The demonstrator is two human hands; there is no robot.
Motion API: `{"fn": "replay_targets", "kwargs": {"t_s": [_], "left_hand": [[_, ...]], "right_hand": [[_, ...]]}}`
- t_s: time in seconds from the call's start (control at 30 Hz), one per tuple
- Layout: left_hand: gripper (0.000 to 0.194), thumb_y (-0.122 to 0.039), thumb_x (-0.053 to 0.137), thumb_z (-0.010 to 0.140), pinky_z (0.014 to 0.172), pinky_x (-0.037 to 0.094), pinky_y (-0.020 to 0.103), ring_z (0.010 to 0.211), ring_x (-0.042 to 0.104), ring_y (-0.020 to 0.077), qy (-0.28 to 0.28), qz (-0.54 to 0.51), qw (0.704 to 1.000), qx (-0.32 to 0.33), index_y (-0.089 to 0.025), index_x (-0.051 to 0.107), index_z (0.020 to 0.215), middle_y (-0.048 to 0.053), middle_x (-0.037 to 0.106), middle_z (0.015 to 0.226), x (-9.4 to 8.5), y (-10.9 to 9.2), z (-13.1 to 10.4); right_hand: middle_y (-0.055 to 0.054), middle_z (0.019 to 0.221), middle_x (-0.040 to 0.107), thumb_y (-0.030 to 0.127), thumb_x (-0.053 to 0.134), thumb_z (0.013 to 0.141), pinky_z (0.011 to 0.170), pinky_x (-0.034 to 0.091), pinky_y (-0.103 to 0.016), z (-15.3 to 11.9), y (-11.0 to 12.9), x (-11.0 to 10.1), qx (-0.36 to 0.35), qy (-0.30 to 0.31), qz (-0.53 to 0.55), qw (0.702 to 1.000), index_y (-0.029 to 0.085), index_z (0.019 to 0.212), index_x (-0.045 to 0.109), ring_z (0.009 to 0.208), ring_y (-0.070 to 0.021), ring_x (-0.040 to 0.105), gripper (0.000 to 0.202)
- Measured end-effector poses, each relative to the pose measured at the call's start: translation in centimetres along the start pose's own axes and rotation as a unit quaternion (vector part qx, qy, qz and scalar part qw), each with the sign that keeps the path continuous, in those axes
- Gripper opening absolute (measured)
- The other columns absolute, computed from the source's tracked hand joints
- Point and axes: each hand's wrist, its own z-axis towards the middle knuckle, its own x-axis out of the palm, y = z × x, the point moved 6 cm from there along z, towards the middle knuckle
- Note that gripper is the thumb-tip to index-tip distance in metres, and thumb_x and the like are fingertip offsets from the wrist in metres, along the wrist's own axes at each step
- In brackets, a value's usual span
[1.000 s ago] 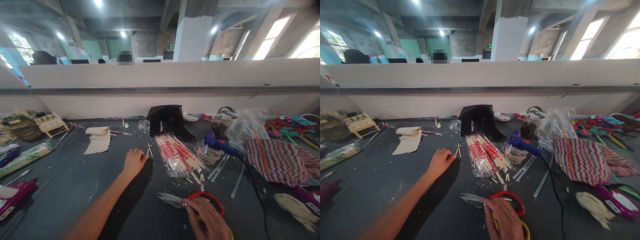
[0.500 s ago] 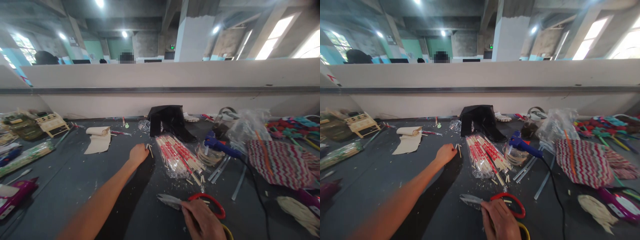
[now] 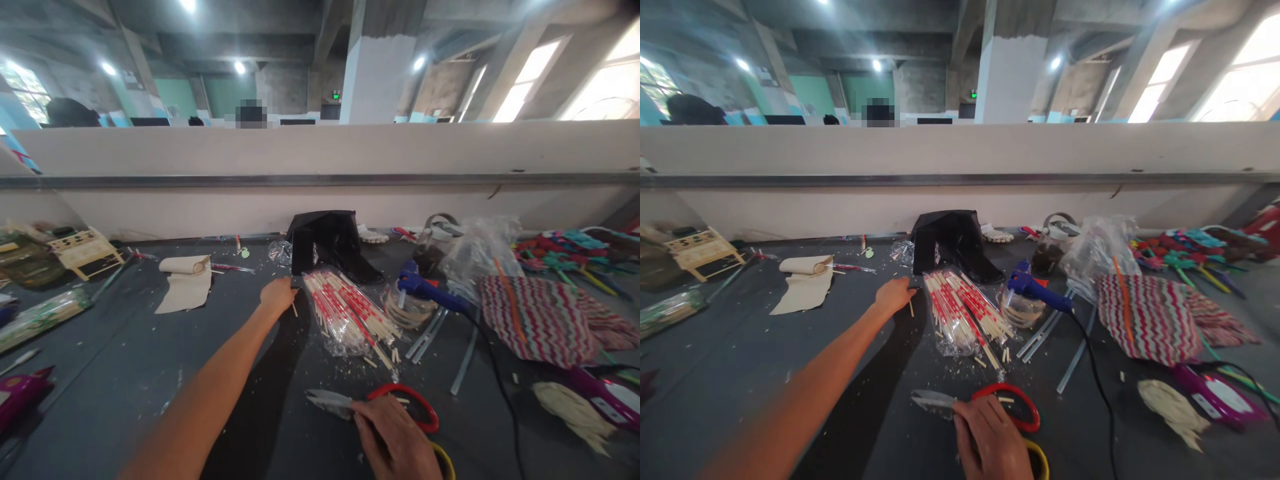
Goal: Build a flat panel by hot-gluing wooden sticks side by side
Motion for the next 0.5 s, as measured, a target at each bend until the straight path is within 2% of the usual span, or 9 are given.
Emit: {"fn": "replay_targets", "kwargs": {"t_s": [0.23,0.37,0.5], "left_hand": [[0.030,-0.032,0.055,0.088,0.083,0.051,0.042,0.098,0.059,0.0207,0.034,-0.023,0.999,0.015,-0.016,0.056,0.113,0.009,0.059,0.115,0.0,0.4,-0.1],[0.029,-0.033,0.054,0.089,0.073,0.054,0.036,0.086,0.062,0.0170,0.083,-0.057,0.995,0.015,-0.014,0.057,0.111,0.007,0.062,0.105,0.3,1.2,-0.2],[0.027,-0.034,0.052,0.090,0.063,0.054,0.030,0.072,0.062,0.0129,0.115,-0.080,0.990,-0.001,-0.013,0.058,0.107,0.004,0.064,0.092,0.1,2.9,-0.3]], "right_hand": [[-0.004,0.075,0.067,0.013,0.050,0.086,0.063,0.053,-0.029,0.5,0.4,-0.4,-0.008,-0.009,-0.001,1.000,0.020,0.094,0.061,0.067,-0.0178,0.064,0.015],[-0.004,0.075,0.066,0.013,0.050,0.086,0.063,0.053,-0.028,0.4,0.4,-0.3,-0.002,-0.005,0.000,1.000,0.020,0.095,0.061,0.068,-0.0177,0.064,0.015],[-0.004,0.076,0.066,0.013,0.050,0.087,0.064,0.052,-0.029,0.3,0.2,-0.1,-0.001,0.000,0.002,1.000,0.020,0.095,0.060,0.068,-0.0174,0.063,0.015]]}}
